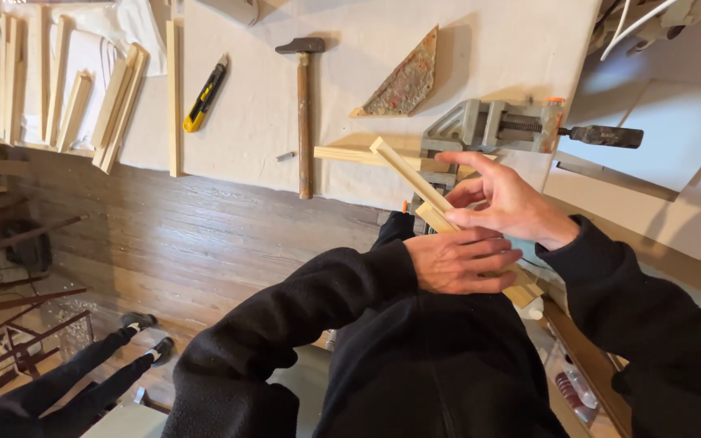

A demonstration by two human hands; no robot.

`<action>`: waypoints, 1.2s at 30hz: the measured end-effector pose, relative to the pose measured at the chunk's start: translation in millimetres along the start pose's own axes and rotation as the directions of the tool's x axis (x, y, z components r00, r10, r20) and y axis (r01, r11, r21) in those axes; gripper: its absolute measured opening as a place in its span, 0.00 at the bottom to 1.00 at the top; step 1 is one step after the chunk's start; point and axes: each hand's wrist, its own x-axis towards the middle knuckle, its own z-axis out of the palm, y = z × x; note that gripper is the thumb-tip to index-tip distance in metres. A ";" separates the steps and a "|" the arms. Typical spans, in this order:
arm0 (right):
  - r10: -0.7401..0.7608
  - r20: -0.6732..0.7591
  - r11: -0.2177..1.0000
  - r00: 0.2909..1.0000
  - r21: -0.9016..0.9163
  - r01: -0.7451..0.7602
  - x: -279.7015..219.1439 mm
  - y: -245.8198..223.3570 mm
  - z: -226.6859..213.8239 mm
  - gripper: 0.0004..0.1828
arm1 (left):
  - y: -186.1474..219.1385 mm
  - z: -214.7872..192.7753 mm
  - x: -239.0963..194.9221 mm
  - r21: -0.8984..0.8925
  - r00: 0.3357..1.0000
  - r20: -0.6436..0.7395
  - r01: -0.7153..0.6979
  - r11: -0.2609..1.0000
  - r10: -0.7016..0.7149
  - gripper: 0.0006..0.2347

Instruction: Assembling wooden picture frames by gluing the corners and securing them in a corner clamp.

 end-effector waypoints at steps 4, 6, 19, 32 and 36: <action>-0.045 -0.024 0.999 0.999 -0.009 0.045 21.1 -7.2 -13.2 0.42 | -20.5 -30.3 -6.2 0.050 0.992 -0.121 -0.041 0.998 0.047 0.16; -0.077 -0.111 0.997 0.991 -0.024 0.075 36.7 -13.1 -28.5 0.42 | -28.4 -33.8 -11.5 0.081 0.992 -0.124 0.027 0.996 -0.016 0.16; -0.705 -0.400 0.640 0.586 -0.715 0.282 132.2 22.3 -124.8 0.15 | -116.7 33.2 -110.8 -0.315 0.626 0.042 0.748 0.585 -0.778 0.12; -0.662 -0.506 0.560 0.553 -0.824 -0.083 174.1 64.0 -132.6 0.17 | -118.3 29.5 -105.4 -0.396 0.624 0.098 0.739 0.545 -0.775 0.14; -0.697 -0.495 0.490 0.518 -0.857 -0.160 175.7 67.9 -133.5 0.18 | -137.2 47.0 -123.5 -0.259 0.614 -0.067 0.751 0.608 -0.787 0.08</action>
